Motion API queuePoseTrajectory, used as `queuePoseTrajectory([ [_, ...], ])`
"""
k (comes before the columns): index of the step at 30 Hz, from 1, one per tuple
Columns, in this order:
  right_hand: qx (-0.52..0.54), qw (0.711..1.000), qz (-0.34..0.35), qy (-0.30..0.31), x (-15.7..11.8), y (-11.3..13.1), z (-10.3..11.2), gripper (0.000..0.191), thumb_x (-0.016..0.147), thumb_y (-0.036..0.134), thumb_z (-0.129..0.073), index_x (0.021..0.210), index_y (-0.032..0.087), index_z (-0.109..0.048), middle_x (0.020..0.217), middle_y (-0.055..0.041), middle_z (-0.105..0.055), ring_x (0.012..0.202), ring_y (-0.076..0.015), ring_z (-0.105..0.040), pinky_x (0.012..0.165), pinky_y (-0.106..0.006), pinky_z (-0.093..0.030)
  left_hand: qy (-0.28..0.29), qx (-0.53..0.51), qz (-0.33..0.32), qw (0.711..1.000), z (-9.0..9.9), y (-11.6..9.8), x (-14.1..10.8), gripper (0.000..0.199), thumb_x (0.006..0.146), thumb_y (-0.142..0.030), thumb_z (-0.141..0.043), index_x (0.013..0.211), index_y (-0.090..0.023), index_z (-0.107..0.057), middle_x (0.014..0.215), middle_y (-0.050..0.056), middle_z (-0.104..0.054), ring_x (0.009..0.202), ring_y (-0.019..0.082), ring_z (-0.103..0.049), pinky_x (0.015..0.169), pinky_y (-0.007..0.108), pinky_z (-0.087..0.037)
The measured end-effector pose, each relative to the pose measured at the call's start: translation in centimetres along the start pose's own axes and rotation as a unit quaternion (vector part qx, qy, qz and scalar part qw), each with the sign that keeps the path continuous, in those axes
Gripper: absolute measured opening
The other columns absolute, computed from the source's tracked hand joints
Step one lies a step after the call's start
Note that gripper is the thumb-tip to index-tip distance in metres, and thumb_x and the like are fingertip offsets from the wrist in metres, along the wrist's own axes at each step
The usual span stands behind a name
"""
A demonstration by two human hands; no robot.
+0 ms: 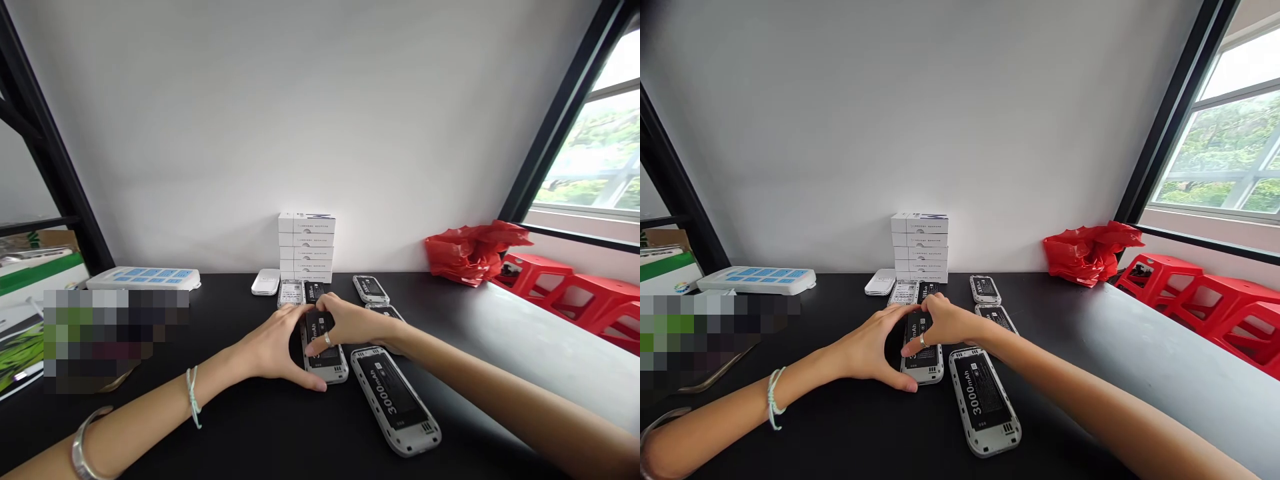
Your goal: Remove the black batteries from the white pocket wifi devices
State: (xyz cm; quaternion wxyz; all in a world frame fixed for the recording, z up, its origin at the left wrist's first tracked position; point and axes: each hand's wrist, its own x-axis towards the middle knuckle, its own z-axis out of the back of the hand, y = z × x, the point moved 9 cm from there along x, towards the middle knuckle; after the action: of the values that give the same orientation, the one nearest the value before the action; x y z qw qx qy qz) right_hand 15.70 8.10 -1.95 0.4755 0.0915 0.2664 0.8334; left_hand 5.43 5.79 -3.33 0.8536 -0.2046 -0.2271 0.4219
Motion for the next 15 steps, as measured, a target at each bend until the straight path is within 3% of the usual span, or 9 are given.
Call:
queuePoseTrajectory([
  [5,0.074,0.992,0.07,0.072,-1.0,1.4,0.9,0.054,0.063,0.029,-0.076,0.103,0.025,-0.041,0.084,0.0035,-0.058,0.069,-0.0143,-0.054,0.057,-0.026,-0.041,0.038,-0.006,0.022,0.999,-0.2,0.0,-0.2,0.11,0.049,-0.068,-0.075,0.141,-0.026,-0.031,0.141,0.012,-0.038,0.13,0.039,-0.034,0.102,0.052,-0.038],
  [8,0.182,0.976,0.053,0.107,-0.7,0.6,0.9,0.053,0.065,0.016,-0.074,0.105,0.024,-0.04,0.072,0.0066,-0.062,0.063,-0.0124,-0.059,0.06,-0.026,-0.045,0.038,-0.004,0.039,0.998,-0.2,0.4,-0.1,0.114,0.046,-0.069,-0.075,0.142,-0.024,-0.03,0.144,0.014,-0.034,0.132,0.04,-0.031,0.104,0.053,-0.035],
  [11,0.267,0.959,0.019,0.091,0.4,-1.1,1.8,0.051,0.061,0.014,-0.077,0.098,0.021,-0.043,0.065,0.007,-0.062,0.065,-0.0139,-0.064,0.067,-0.03,-0.051,0.021,-0.001,0.027,0.999,-0.3,0.6,0.0,0.112,0.045,-0.068,-0.076,0.138,-0.022,-0.036,0.14,0.014,-0.039,0.129,0.04,-0.035,0.105,0.052,-0.035],
  [15,0.313,0.949,-0.021,0.006,2.8,-4.7,4.2,0.048,0.059,0.019,-0.081,0.091,0.021,-0.045,0.058,0.0094,-0.055,0.06,-0.0126,-0.063,0.07,-0.032,-0.057,0.011,0.002,-0.001,1.0,-0.5,0.2,-0.1,0.106,0.047,-0.066,-0.076,0.135,-0.021,-0.039,0.137,0.013,-0.041,0.127,0.037,-0.038,0.106,0.048,-0.035],
])
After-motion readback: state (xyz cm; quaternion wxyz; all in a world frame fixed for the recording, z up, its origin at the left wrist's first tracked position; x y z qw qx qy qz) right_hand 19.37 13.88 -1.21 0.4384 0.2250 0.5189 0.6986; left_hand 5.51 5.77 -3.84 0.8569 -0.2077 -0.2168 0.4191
